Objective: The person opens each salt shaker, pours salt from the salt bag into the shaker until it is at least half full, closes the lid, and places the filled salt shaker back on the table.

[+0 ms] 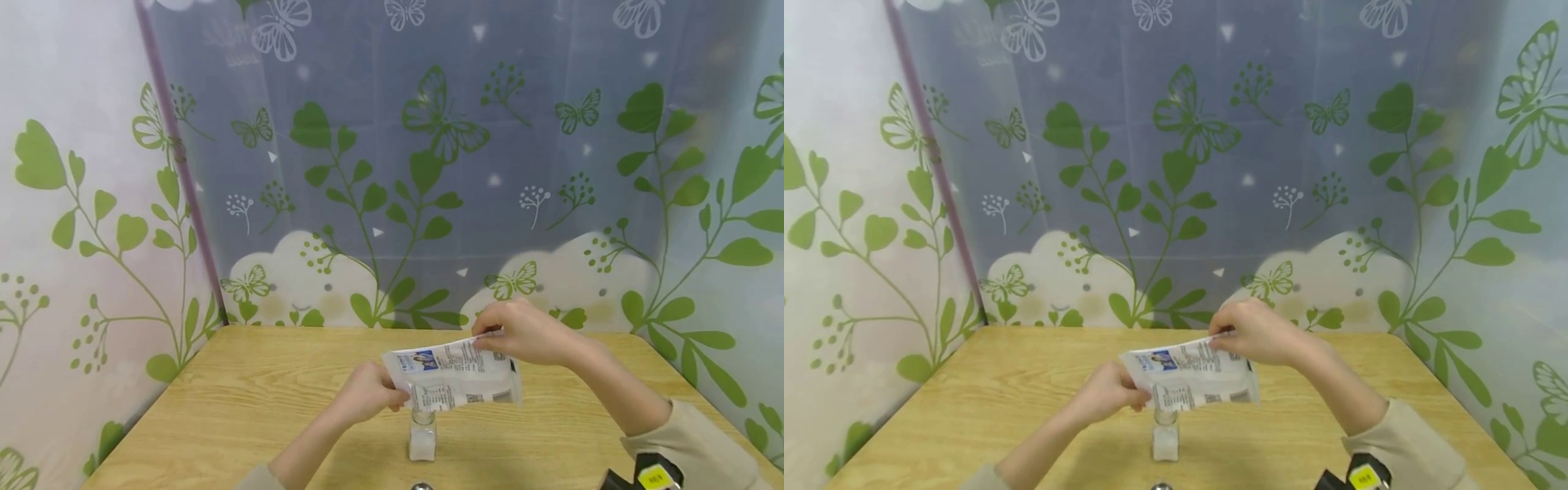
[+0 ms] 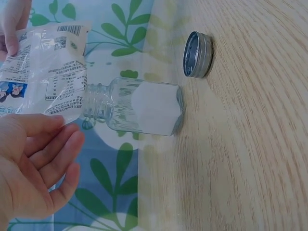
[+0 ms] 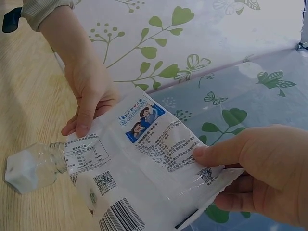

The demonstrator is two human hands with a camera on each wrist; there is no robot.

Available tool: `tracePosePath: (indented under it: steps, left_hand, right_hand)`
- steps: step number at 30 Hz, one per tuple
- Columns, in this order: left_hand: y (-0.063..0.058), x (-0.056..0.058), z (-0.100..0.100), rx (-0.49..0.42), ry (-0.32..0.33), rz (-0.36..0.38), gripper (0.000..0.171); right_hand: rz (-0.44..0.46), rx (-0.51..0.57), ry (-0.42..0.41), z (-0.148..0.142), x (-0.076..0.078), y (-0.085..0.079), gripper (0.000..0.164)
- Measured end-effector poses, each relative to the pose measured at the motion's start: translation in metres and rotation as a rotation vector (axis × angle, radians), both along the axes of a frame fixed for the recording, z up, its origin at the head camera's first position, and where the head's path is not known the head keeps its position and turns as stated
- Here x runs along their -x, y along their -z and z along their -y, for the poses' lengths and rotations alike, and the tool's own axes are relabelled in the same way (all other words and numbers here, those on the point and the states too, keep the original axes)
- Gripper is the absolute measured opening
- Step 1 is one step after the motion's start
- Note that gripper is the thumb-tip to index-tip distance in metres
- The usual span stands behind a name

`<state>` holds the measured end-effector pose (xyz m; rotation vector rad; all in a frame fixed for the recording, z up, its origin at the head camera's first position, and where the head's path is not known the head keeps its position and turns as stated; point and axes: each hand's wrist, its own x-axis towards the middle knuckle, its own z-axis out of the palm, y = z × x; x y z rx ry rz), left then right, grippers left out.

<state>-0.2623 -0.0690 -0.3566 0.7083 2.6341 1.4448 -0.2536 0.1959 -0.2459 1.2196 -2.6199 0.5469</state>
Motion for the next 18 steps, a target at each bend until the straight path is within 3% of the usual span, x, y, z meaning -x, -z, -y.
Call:
tracePosePath:
  steps: [18]
  left_hand:
    - [-0.0005, 0.0008, -0.0037, 0.031, -0.010, -0.020, 0.013]
  right_hand:
    - [-0.012, 0.006, -0.011, -0.0028, -0.0020, -0.0025, 0.007]
